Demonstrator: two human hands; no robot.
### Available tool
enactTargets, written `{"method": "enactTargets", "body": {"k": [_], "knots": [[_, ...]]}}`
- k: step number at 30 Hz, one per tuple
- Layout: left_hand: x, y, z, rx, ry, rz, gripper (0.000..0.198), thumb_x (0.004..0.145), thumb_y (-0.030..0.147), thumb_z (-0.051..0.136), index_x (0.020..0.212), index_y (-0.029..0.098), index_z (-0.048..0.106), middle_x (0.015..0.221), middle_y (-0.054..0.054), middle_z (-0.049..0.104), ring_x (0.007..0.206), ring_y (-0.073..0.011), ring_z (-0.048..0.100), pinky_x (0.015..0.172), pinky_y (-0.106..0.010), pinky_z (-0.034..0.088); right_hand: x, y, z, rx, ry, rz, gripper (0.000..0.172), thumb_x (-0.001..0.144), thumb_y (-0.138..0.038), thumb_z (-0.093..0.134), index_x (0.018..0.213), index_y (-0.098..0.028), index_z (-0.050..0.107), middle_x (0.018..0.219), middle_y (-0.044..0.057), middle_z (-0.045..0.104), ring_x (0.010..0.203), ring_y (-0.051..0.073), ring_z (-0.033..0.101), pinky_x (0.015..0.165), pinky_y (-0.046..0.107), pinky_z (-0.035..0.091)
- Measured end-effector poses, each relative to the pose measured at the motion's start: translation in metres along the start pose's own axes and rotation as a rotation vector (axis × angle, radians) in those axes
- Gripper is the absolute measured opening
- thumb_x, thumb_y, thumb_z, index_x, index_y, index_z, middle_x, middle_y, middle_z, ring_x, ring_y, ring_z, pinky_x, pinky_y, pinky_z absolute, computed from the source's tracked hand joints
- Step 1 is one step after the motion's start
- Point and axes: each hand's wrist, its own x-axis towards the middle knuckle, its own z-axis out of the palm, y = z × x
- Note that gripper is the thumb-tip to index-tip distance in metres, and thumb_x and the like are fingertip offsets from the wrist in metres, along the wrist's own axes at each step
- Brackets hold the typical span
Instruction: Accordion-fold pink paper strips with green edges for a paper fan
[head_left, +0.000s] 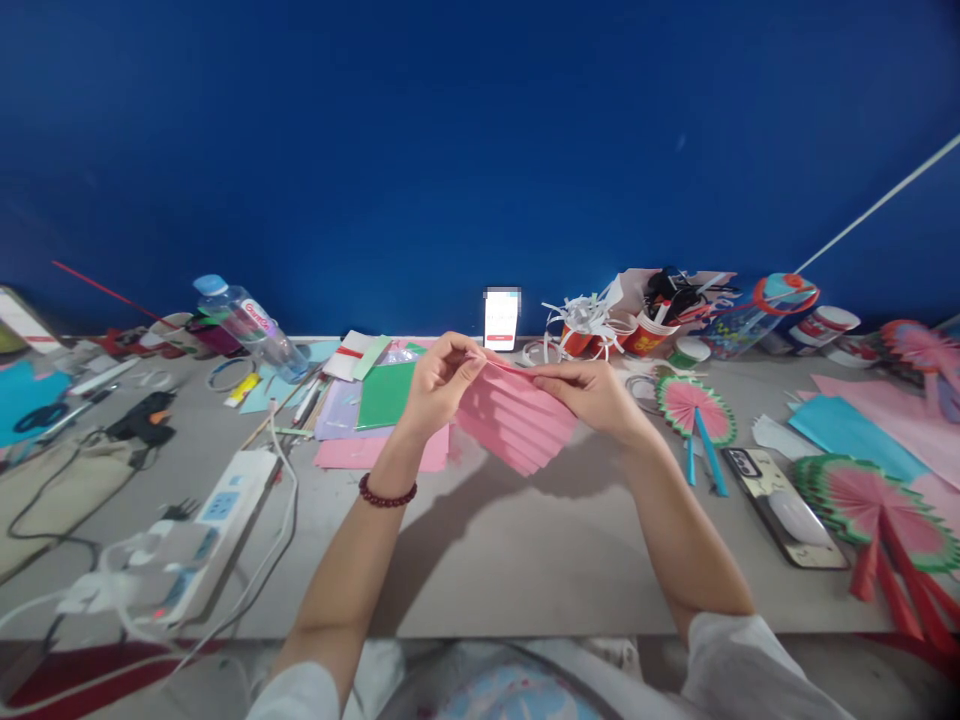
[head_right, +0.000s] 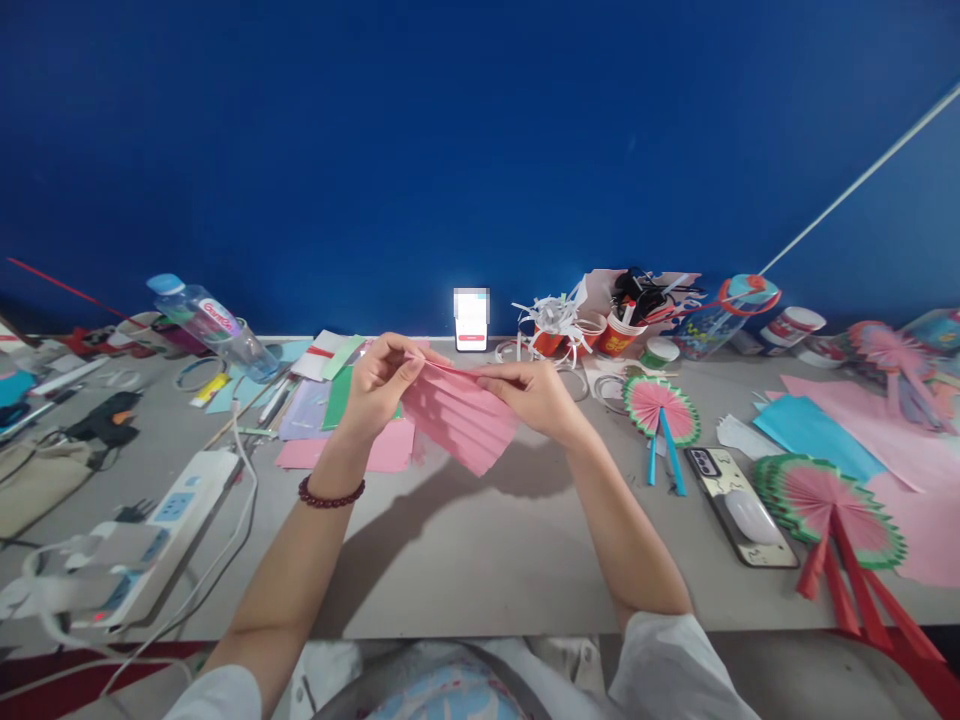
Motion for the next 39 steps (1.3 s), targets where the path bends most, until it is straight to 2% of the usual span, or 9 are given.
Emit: {"method": "enactTargets", "body": {"k": [5, 8, 13, 20, 24, 28, 31, 35, 39], "knots": [[0.001, 0.001, 0.001, -0.02, 0.06, 0.024, 0.017, 0.086, 0.033, 0.061, 0.085, 0.019, 0.051, 0.081, -0.005, 0.07, 0.071, -0.0144, 0.066, 0.066, -0.027, 0.048, 0.0, -0.003, -0.003, -0.035, -0.016, -0.036, 0.028, 0.082, -0.033, 0.06, 0.106, -0.024, 0.072, 0.106, 0.005, 0.073, 0.092, 0.021, 0.067, 0.078, 0.03, 0.053], [0.001, 0.002, 0.0, -0.011, 0.109, 0.049, 0.019, 0.086, 0.035, 0.062, 0.085, 0.02, 0.051, 0.079, -0.005, 0.07, 0.071, -0.0151, 0.067, 0.066, -0.028, 0.048, 0.002, 0.0, -0.005, 0.108, -0.003, 0.034, 0.037, 0.077, -0.034, 0.066, 0.113, -0.023, 0.067, 0.109, 0.007, 0.071, 0.091, 0.019, 0.067, 0.076, 0.031, 0.054], [0.001, 0.003, -0.001, 0.047, 0.193, 0.07, 0.022, 0.084, 0.04, 0.063, 0.084, 0.021, 0.051, 0.079, -0.004, 0.07, 0.073, -0.0157, 0.067, 0.065, -0.028, 0.048, 0.005, 0.005, -0.006, 0.407, 0.017, 0.12, 0.051, 0.074, -0.034, 0.071, 0.121, -0.022, 0.057, 0.098, 0.005, 0.071, 0.077, 0.014, 0.067, 0.067, 0.026, 0.054], [0.002, -0.007, 0.001, -0.014, 0.233, 0.07, 0.022, 0.084, 0.04, 0.063, 0.084, 0.021, 0.05, 0.079, -0.003, 0.069, 0.077, -0.0155, 0.066, 0.07, -0.029, 0.049, 0.008, 0.012, -0.007, 0.497, 0.114, 0.148, 0.051, 0.069, -0.036, 0.075, 0.116, -0.024, 0.058, 0.088, 0.002, 0.071, 0.072, 0.014, 0.066, 0.063, 0.025, 0.054], [0.002, -0.005, -0.001, 0.011, 0.254, 0.069, 0.023, 0.084, 0.04, 0.063, 0.084, 0.021, 0.05, 0.077, -0.003, 0.068, 0.075, -0.0151, 0.066, 0.068, -0.028, 0.048, 0.007, 0.012, -0.009, 0.356, 0.156, 0.062, 0.043, 0.072, -0.039, 0.072, 0.11, -0.022, 0.062, 0.088, 0.003, 0.07, 0.077, 0.015, 0.066, 0.069, 0.028, 0.055], [0.002, 0.0, -0.001, 0.05, 0.239, 0.042, 0.022, 0.084, 0.039, 0.063, 0.085, 0.02, 0.051, 0.075, -0.003, 0.068, 0.075, -0.0153, 0.066, 0.066, -0.027, 0.047, 0.005, 0.008, -0.009, -0.051, 0.26, -0.135, 0.038, 0.075, -0.041, 0.071, 0.108, -0.024, 0.065, 0.113, 0.007, 0.064, 0.105, 0.023, 0.06, 0.087, 0.039, 0.052], [0.002, 0.0, 0.001, 0.07, 0.208, -0.001, 0.023, 0.084, 0.039, 0.063, 0.084, 0.02, 0.051, 0.074, -0.003, 0.067, 0.073, -0.0146, 0.065, 0.066, -0.026, 0.047, 0.005, 0.006, -0.009, -0.294, 0.31, -0.25, 0.052, 0.077, -0.044, 0.069, 0.124, -0.028, 0.055, 0.128, 0.008, 0.057, 0.122, 0.028, 0.05, 0.102, 0.049, 0.042], [0.001, -0.002, 0.007, 0.08, 0.219, -0.011, 0.022, 0.083, 0.038, 0.064, 0.084, 0.02, 0.052, 0.074, -0.003, 0.067, 0.069, -0.0129, 0.063, 0.064, -0.024, 0.046, 0.004, 0.004, -0.008, -0.413, 0.342, -0.292, 0.072, 0.076, -0.045, 0.069, 0.139, -0.03, 0.039, 0.143, 0.009, 0.045, 0.133, 0.032, 0.039, 0.109, 0.055, 0.031], [-0.003, -0.003, 0.011, 0.127, 0.162, -0.043, 0.02, 0.083, 0.037, 0.064, 0.084, 0.019, 0.055, 0.076, -0.004, 0.066, 0.073, -0.0142, 0.064, 0.065, -0.024, 0.047, 0.002, -0.001, -0.005, -0.337, 0.185, -0.293, 0.042, 0.082, -0.038, 0.064, 0.122, -0.029, 0.059, 0.127, 0.006, 0.061, 0.123, 0.028, 0.052, 0.104, 0.05, 0.039]]}}
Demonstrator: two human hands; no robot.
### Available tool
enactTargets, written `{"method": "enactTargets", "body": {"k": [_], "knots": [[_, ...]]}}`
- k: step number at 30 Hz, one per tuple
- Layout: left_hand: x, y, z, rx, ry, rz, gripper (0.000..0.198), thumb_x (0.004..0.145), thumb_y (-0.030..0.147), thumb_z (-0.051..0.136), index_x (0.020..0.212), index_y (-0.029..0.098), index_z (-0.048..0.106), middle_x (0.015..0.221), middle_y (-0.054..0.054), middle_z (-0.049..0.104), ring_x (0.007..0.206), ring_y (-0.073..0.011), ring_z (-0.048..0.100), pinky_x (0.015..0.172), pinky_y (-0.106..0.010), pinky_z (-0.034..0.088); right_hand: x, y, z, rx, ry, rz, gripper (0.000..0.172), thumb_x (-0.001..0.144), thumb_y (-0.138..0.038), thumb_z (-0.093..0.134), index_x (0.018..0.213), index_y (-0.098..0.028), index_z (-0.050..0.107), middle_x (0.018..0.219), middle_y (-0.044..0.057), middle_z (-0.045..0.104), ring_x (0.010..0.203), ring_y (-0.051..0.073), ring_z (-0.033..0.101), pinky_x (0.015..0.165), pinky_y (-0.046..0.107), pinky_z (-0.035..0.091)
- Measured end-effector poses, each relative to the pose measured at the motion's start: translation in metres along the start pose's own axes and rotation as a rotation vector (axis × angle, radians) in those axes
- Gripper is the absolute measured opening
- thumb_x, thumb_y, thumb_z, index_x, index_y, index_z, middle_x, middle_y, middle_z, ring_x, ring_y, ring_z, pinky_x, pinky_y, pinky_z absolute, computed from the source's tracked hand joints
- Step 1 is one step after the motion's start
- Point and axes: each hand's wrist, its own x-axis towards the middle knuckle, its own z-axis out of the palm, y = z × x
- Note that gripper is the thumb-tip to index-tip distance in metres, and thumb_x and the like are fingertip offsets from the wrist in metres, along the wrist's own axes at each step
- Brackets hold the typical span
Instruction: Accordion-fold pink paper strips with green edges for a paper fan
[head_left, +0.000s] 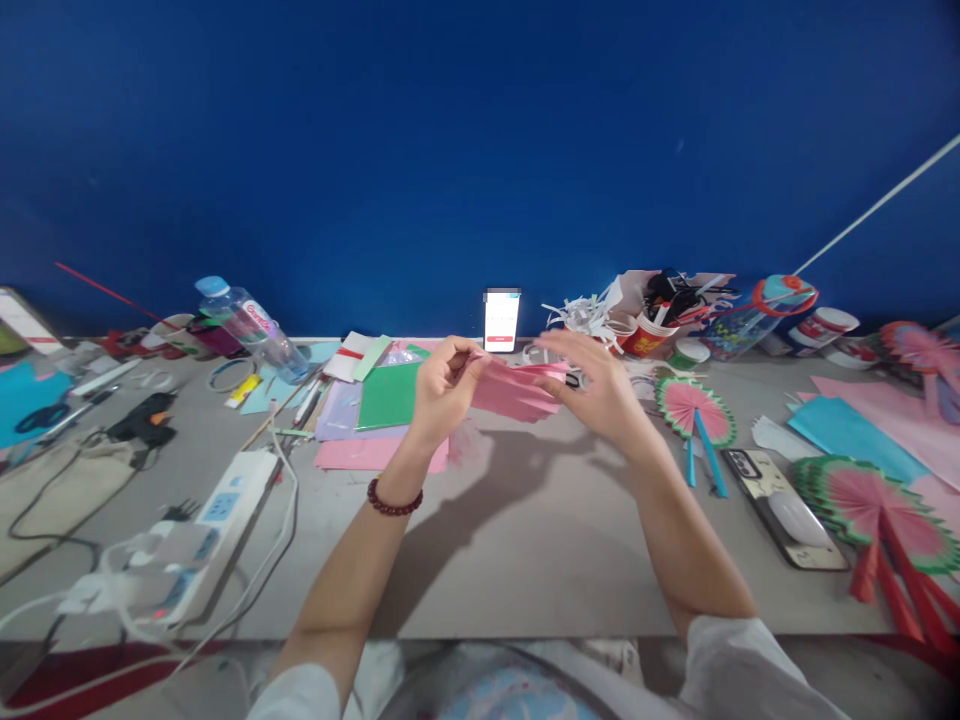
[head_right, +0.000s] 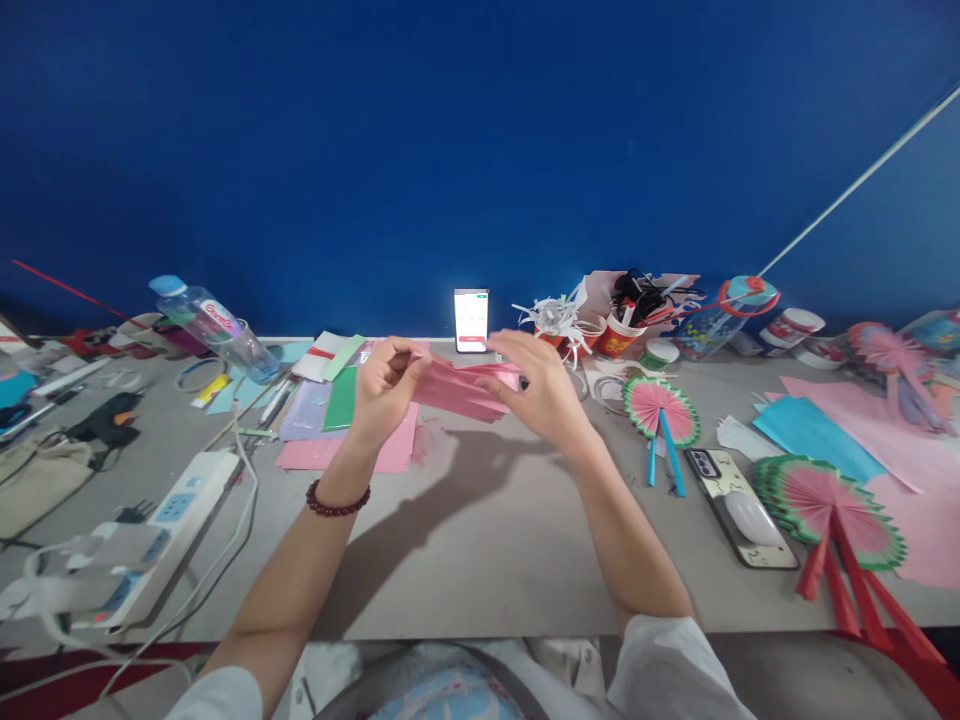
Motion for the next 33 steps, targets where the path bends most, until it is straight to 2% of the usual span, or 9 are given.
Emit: {"method": "enactTargets", "body": {"k": [3, 7, 13, 22, 28, 33], "knots": [[-0.0036, 0.0, 0.0028, -0.001, -0.08, 0.014, 0.019, 0.083, 0.035, 0.065, 0.085, 0.018, 0.057, 0.081, -0.006, 0.067, 0.077, -0.0157, 0.066, 0.07, -0.026, 0.049, -0.0015, -0.0036, 0.003, 0.151, -0.109, 0.089, 0.022, 0.083, -0.035, 0.063, 0.102, -0.027, 0.072, 0.103, 0.005, 0.073, 0.1, 0.024, 0.066, 0.089, 0.04, 0.052], [-0.0072, 0.0019, 0.005, -0.035, -0.107, 0.048, 0.017, 0.083, 0.033, 0.065, 0.086, 0.018, 0.058, 0.084, -0.007, 0.069, 0.081, -0.0171, 0.067, 0.074, -0.028, 0.051, -0.0036, -0.0057, 0.0055, 0.262, -0.092, 0.179, 0.015, 0.078, -0.032, 0.068, 0.089, -0.026, 0.076, 0.089, 0.003, 0.075, 0.083, 0.021, 0.07, 0.077, 0.033, 0.055], [-0.0092, 0.0053, 0.0057, -0.063, -0.08, 0.035, 0.02, 0.081, 0.036, 0.067, 0.085, 0.018, 0.058, 0.082, -0.007, 0.069, 0.078, -0.0171, 0.068, 0.07, -0.027, 0.052, -0.0043, -0.0073, 0.0059, 0.325, -0.059, 0.213, 0.011, 0.077, -0.031, 0.069, 0.083, -0.027, 0.077, 0.083, 0.002, 0.076, 0.077, 0.02, 0.071, 0.069, 0.031, 0.057], [-0.0096, 0.0065, 0.0069, -0.097, -0.048, -0.017, 0.021, 0.08, 0.037, 0.068, 0.083, 0.018, 0.059, 0.078, -0.005, 0.067, 0.071, -0.0145, 0.065, 0.064, -0.025, 0.051, -0.0034, -0.0095, 0.0067, 0.358, -0.058, 0.244, 0.01, 0.076, -0.03, 0.069, 0.08, -0.027, 0.077, 0.082, 0.002, 0.076, 0.076, 0.019, 0.071, 0.069, 0.031, 0.058], [-0.0066, 0.0086, 0.0084, -0.101, 0.03, -0.084, 0.022, 0.077, 0.036, 0.07, 0.08, 0.018, 0.058, 0.065, 0.0, 0.062, 0.054, -0.0086, 0.055, 0.047, -0.019, 0.04, -0.0038, -0.0091, 0.0077, 0.325, -0.105, 0.218, 0.013, 0.078, -0.03, 0.067, 0.085, -0.026, 0.077, 0.087, 0.002, 0.076, 0.08, 0.02, 0.071, 0.072, 0.031, 0.057], [-0.0039, 0.0063, 0.0086, -0.114, 0.047, -0.123, 0.023, 0.075, 0.036, 0.072, 0.078, 0.018, 0.058, 0.061, 0.002, 0.06, 0.05, -0.0082, 0.053, 0.045, -0.02, 0.036, -0.0045, -0.0081, 0.0088, 0.304, -0.124, 0.237, 0.014, 0.078, -0.034, 0.067, 0.084, -0.025, 0.077, 0.086, 0.002, 0.076, 0.079, 0.02, 0.071, 0.071, 0.03, 0.056]]}}
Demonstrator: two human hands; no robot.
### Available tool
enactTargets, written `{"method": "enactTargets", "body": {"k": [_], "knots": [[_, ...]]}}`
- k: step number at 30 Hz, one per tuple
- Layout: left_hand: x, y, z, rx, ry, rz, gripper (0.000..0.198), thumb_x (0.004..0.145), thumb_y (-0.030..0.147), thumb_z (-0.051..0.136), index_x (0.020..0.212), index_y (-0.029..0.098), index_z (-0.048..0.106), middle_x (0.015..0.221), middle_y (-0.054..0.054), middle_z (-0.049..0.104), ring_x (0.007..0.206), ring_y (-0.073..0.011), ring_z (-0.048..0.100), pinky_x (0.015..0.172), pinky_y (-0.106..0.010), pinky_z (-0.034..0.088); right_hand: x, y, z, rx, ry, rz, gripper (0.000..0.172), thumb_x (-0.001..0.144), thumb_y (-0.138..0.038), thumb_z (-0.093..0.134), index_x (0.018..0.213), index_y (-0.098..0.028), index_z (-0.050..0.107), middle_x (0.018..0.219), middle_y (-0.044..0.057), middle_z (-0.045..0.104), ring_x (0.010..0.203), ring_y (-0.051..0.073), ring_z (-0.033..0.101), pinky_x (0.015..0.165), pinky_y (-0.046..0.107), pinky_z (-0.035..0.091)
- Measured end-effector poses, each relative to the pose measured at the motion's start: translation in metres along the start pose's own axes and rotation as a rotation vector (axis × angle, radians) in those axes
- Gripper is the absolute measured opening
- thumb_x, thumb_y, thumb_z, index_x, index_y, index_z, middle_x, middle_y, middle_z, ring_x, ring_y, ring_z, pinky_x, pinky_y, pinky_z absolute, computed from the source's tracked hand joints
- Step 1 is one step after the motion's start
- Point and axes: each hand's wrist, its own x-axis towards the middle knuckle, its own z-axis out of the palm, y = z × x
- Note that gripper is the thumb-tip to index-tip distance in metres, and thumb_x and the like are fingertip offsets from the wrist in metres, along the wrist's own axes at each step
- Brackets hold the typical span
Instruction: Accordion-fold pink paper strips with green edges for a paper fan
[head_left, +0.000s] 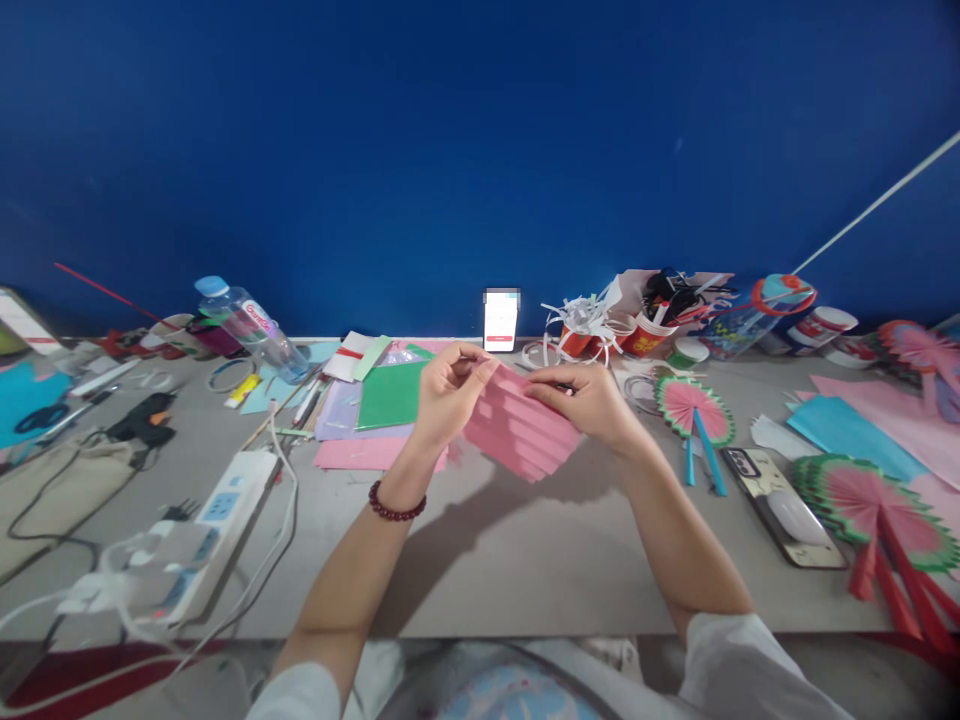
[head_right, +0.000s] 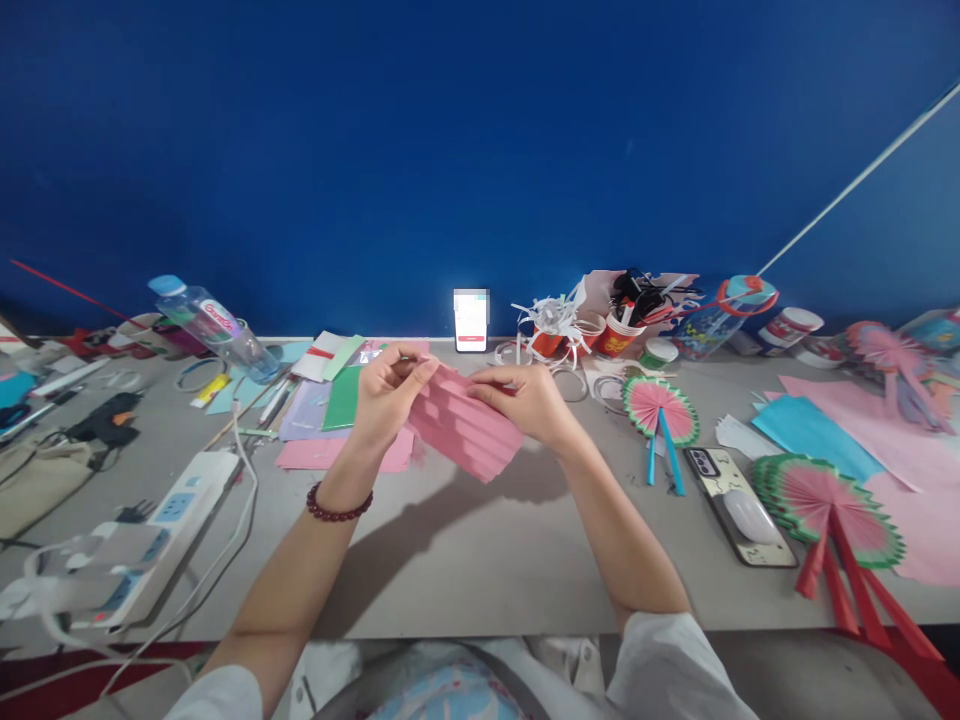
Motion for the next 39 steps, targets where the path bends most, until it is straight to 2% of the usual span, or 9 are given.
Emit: {"method": "enactTargets", "body": {"k": [6, 12, 17, 26, 28, 32, 34, 39], "knots": [[0.001, -0.003, 0.0, -0.008, -0.017, 0.002, 0.025, 0.074, 0.038, 0.072, 0.077, 0.018, 0.059, 0.06, 0.002, 0.058, 0.047, -0.0062, 0.047, 0.043, -0.019, 0.031, 0.004, 0.005, -0.001, 0.052, -0.007, 0.046, 0.015, 0.077, -0.033, 0.067, 0.082, -0.022, 0.076, 0.082, 0.003, 0.076, 0.075, 0.019, 0.07, 0.067, 0.028, 0.054], [0.0, -0.002, 0.0, -0.031, -0.027, -0.01, 0.027, 0.072, 0.039, 0.074, 0.077, 0.016, 0.059, 0.064, 0.001, 0.061, 0.053, -0.0061, 0.05, 0.048, -0.017, 0.036, 0.004, 0.007, -0.002, 0.055, 0.008, 0.064, 0.016, 0.076, -0.034, 0.069, 0.08, -0.021, 0.076, 0.081, 0.004, 0.075, 0.075, 0.018, 0.069, 0.068, 0.028, 0.053], [0.0, -0.002, 0.0, -0.042, 0.005, -0.018, 0.026, 0.072, 0.037, 0.074, 0.078, 0.017, 0.06, 0.064, 0.001, 0.061, 0.055, -0.0066, 0.053, 0.05, -0.017, 0.038, 0.002, 0.003, 0.0, 0.003, 0.049, 0.026, 0.013, 0.077, -0.032, 0.068, 0.079, -0.023, 0.076, 0.082, 0.003, 0.075, 0.076, 0.019, 0.069, 0.07, 0.029, 0.053], [0.0, -0.002, 0.002, 0.011, 0.03, -0.01, 0.026, 0.073, 0.037, 0.073, 0.08, 0.016, 0.061, 0.067, 0.0, 0.064, 0.054, -0.0067, 0.055, 0.048, -0.016, 0.038, 0.003, -0.002, 0.002, -0.161, 0.051, -0.058, 0.014, 0.082, -0.028, 0.061, 0.08, -0.019, 0.072, 0.079, 0.003, 0.073, 0.07, 0.015, 0.065, 0.065, 0.024, 0.048], [0.0, 0.0, 0.001, 0.029, 0.005, -0.001, 0.026, 0.074, 0.038, 0.072, 0.08, 0.016, 0.06, 0.069, -0.001, 0.065, 0.059, -0.0087, 0.059, 0.051, -0.017, 0.042, 0.002, -0.002, 0.001, -0.189, 0.06, -0.079, 0.013, 0.083, -0.026, 0.06, 0.08, -0.019, 0.071, 0.078, 0.002, 0.073, 0.07, 0.014, 0.064, 0.065, 0.023, 0.047], [0.0, 0.005, -0.002, 0.061, -0.126, 0.015, 0.029, 0.069, 0.035, 0.077, 0.084, 0.016, 0.061, 0.079, -0.006, 0.07, 0.074, -0.0149, 0.067, 0.065, -0.023, 0.051, 0.0, -0.005, -0.001, -0.234, 0.089, -0.117, 0.012, 0.083, -0.022, 0.06, 0.08, -0.02, 0.07, 0.08, 0.003, 0.073, 0.073, 0.015, 0.065, 0.066, 0.024, 0.047], [0.0, 0.006, -0.003, 0.092, -0.145, 0.009, 0.032, 0.066, 0.033, 0.08, 0.088, 0.016, 0.064, 0.081, -0.006, 0.071, 0.075, -0.0158, 0.067, 0.064, -0.024, 0.052, -0.001, -0.007, -0.001, -0.255, 0.097, -0.138, 0.011, 0.083, -0.021, 0.06, 0.079, -0.02, 0.07, 0.08, 0.003, 0.073, 0.073, 0.016, 0.065, 0.067, 0.025, 0.047], [0.002, 0.002, -0.003, 0.069, -0.01, -0.046, 0.025, 0.064, 0.036, 0.08, 0.077, 0.017, 0.072, 0.074, -0.005, 0.072, 0.067, -0.0154, 0.066, 0.059, -0.025, 0.053, -0.003, -0.009, 0.0, -0.246, 0.085, -0.144, 0.011, 0.083, -0.023, 0.061, 0.078, -0.021, 0.071, 0.082, 0.002, 0.074, 0.076, 0.016, 0.067, 0.07, 0.026, 0.048]]}}
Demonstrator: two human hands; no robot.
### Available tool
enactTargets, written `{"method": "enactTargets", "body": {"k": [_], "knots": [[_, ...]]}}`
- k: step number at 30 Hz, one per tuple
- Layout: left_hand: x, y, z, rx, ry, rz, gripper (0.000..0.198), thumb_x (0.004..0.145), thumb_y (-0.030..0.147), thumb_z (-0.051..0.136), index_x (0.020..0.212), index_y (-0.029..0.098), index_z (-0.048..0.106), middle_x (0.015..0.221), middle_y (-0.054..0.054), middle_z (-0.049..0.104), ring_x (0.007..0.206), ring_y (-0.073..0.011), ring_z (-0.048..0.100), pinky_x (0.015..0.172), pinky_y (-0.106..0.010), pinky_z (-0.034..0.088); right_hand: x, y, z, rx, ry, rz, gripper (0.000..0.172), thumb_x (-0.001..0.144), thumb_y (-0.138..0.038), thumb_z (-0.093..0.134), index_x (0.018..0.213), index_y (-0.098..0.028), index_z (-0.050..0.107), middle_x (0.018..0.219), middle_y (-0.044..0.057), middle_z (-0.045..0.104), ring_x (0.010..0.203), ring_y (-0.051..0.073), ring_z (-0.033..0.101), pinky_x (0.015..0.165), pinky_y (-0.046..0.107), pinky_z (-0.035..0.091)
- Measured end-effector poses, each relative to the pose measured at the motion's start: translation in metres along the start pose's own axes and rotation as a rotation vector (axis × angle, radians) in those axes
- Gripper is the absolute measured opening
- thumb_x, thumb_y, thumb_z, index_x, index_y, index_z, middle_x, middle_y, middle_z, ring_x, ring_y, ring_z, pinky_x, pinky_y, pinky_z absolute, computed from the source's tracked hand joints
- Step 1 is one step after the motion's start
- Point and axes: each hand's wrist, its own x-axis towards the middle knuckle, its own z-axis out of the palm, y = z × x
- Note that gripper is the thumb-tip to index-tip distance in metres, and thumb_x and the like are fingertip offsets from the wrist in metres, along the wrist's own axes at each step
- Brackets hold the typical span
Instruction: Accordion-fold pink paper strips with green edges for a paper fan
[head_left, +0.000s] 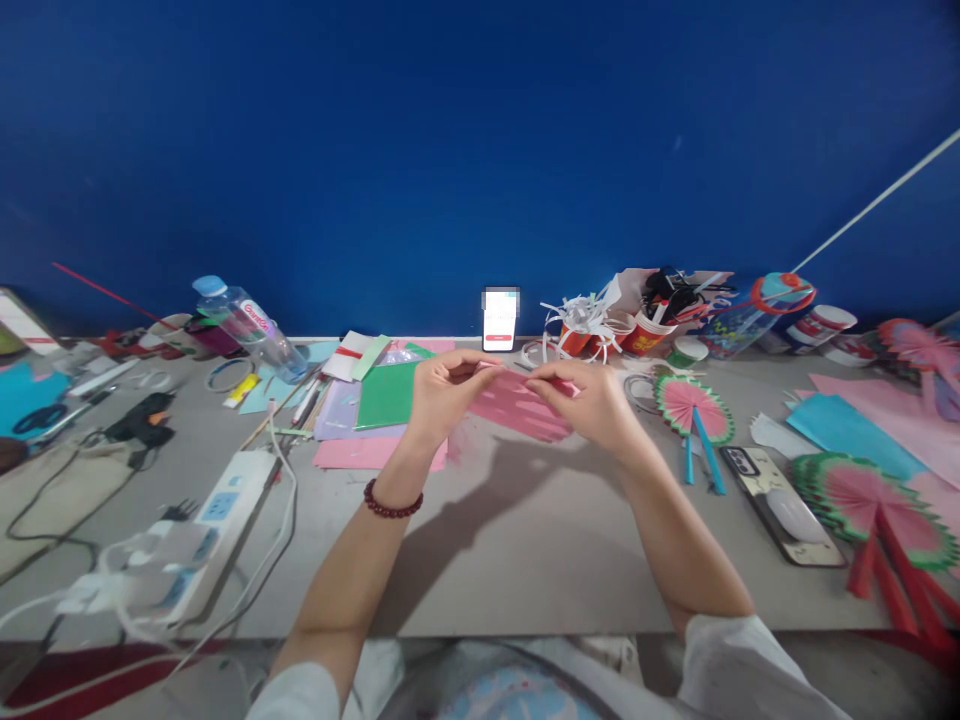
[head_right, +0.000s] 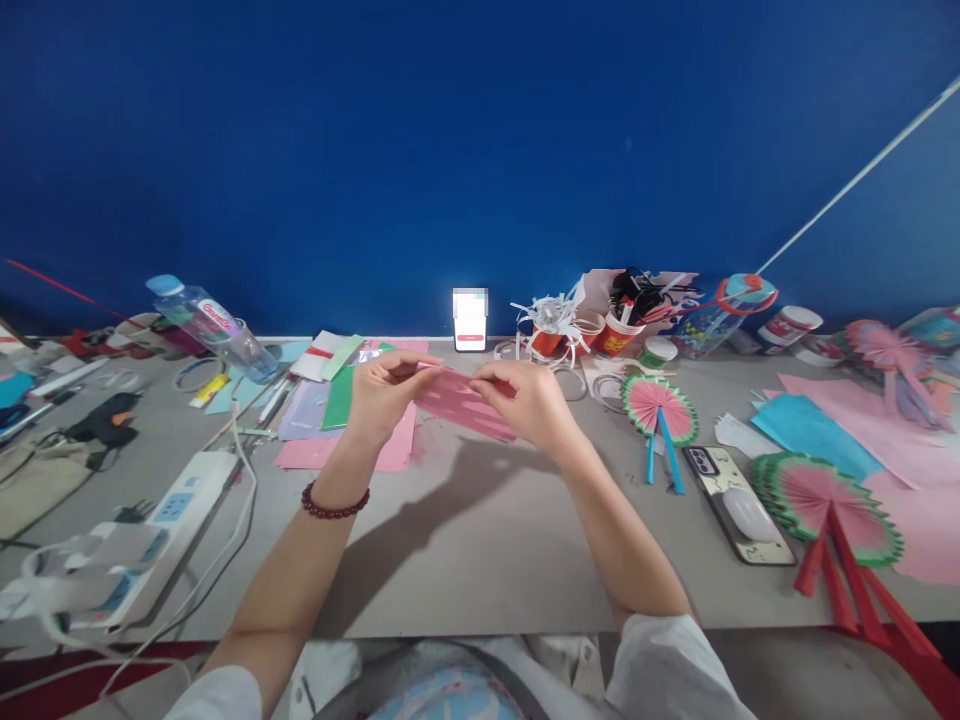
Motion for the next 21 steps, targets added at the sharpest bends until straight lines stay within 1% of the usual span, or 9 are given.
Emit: {"method": "enactTargets", "body": {"k": [3, 8, 10, 12, 14, 16, 17, 19, 21], "knots": [[0.002, -0.004, -0.001, -0.023, 0.078, -0.031, 0.022, 0.06, 0.035, 0.082, 0.072, 0.019, 0.073, 0.069, -0.003, 0.072, 0.062, -0.0129, 0.064, 0.057, -0.024, 0.052, 0.001, 0.002, 0.0, 0.035, -0.011, 0.027, 0.012, 0.083, -0.026, 0.062, 0.079, -0.021, 0.072, 0.084, 0.003, 0.075, 0.078, 0.017, 0.068, 0.07, 0.026, 0.05], [0.007, -0.009, -0.008, -0.062, 0.06, -0.091, 0.025, 0.066, 0.042, 0.077, 0.075, 0.019, 0.074, 0.076, -0.005, 0.073, 0.067, -0.0135, 0.065, 0.064, -0.026, 0.054, 0.003, 0.006, -0.002, 0.062, -0.039, 0.101, 0.013, 0.082, -0.027, 0.063, 0.08, -0.021, 0.073, 0.08, 0.002, 0.074, 0.073, 0.016, 0.067, 0.068, 0.026, 0.049], [0.008, -0.008, -0.012, -0.046, 0.062, -0.078, 0.03, 0.069, 0.046, 0.074, 0.077, 0.017, 0.073, 0.076, -0.005, 0.073, 0.067, -0.0145, 0.066, 0.065, -0.028, 0.055, 0.004, 0.007, -0.001, 0.069, -0.038, 0.114, 0.013, 0.082, -0.026, 0.062, 0.08, -0.02, 0.073, 0.081, 0.003, 0.074, 0.073, 0.016, 0.067, 0.068, 0.025, 0.049], [0.008, -0.004, -0.015, 0.048, 0.053, -0.002, 0.032, 0.075, 0.048, 0.069, 0.081, 0.016, 0.072, 0.08, -0.007, 0.073, 0.072, -0.0161, 0.067, 0.07, -0.03, 0.055, 0.003, 0.007, 0.0, 0.067, -0.037, 0.113, 0.013, 0.082, -0.026, 0.062, 0.079, -0.02, 0.073, 0.082, 0.003, 0.074, 0.075, 0.016, 0.067, 0.068, 0.025, 0.049], [0.006, 0.0, -0.017, 0.234, -0.014, 0.121, 0.033, 0.079, 0.048, 0.064, 0.092, 0.018, 0.071, 0.094, -0.008, 0.073, 0.086, -0.0185, 0.067, 0.078, -0.031, 0.053, 0.003, 0.007, 0.002, 0.047, -0.045, 0.101, 0.014, 0.082, -0.026, 0.062, 0.08, -0.021, 0.074, 0.081, 0.003, 0.075, 0.074, 0.016, 0.067, 0.068, 0.025, 0.049], [0.005, 0.002, -0.016, 0.453, -0.145, 0.254, 0.039, 0.078, 0.046, 0.067, 0.109, 0.022, 0.066, 0.109, -0.008, 0.069, 0.101, -0.0209, 0.062, 0.084, -0.033, 0.05, 0.002, 0.007, 0.004, 0.021, -0.064, 0.075, 0.015, 0.083, -0.026, 0.061, 0.082, -0.021, 0.074, 0.08, 0.002, 0.075, 0.072, 0.016, 0.067, 0.066, 0.025, 0.048], [0.005, 0.002, -0.016, 0.539, -0.217, 0.313, 0.043, 0.078, 0.045, 0.068, 0.115, 0.024, 0.063, 0.11, -0.008, 0.068, 0.102, -0.0215, 0.061, 0.086, -0.034, 0.048, 0.001, 0.007, 0.005, 0.009, -0.075, 0.06, 0.015, 0.083, -0.026, 0.06, 0.083, -0.021, 0.074, 0.08, 0.002, 0.075, 0.071, 0.016, 0.067, 0.065, 0.025, 0.048], [0.005, 0.0, -0.014, 0.641, -0.309, 0.392, 0.031, 0.084, 0.041, 0.061, 0.11, 0.024, 0.066, 0.096, -0.006, 0.07, 0.091, -0.0197, 0.061, 0.08, -0.033, 0.047, 0.0, 0.006, 0.006, -0.009, -0.089, 0.033, 0.016, 0.085, -0.026, 0.059, 0.084, -0.023, 0.074, 0.082, 0.002, 0.075, 0.073, 0.016, 0.067, 0.066, 0.026, 0.048], [0.005, -0.003, -0.013, 0.677, -0.319, 0.422, 0.022, 0.089, 0.038, 0.055, 0.095, 0.024, 0.071, 0.083, -0.004, 0.07, 0.08, -0.0174, 0.06, 0.072, -0.031, 0.045, -0.001, 0.005, 0.005, -0.022, -0.086, 0.028, 0.016, 0.085, -0.028, 0.059, 0.086, -0.024, 0.075, 0.085, 0.002, 0.075, 0.075, 0.017, 0.068, 0.069, 0.027, 0.048]]}}
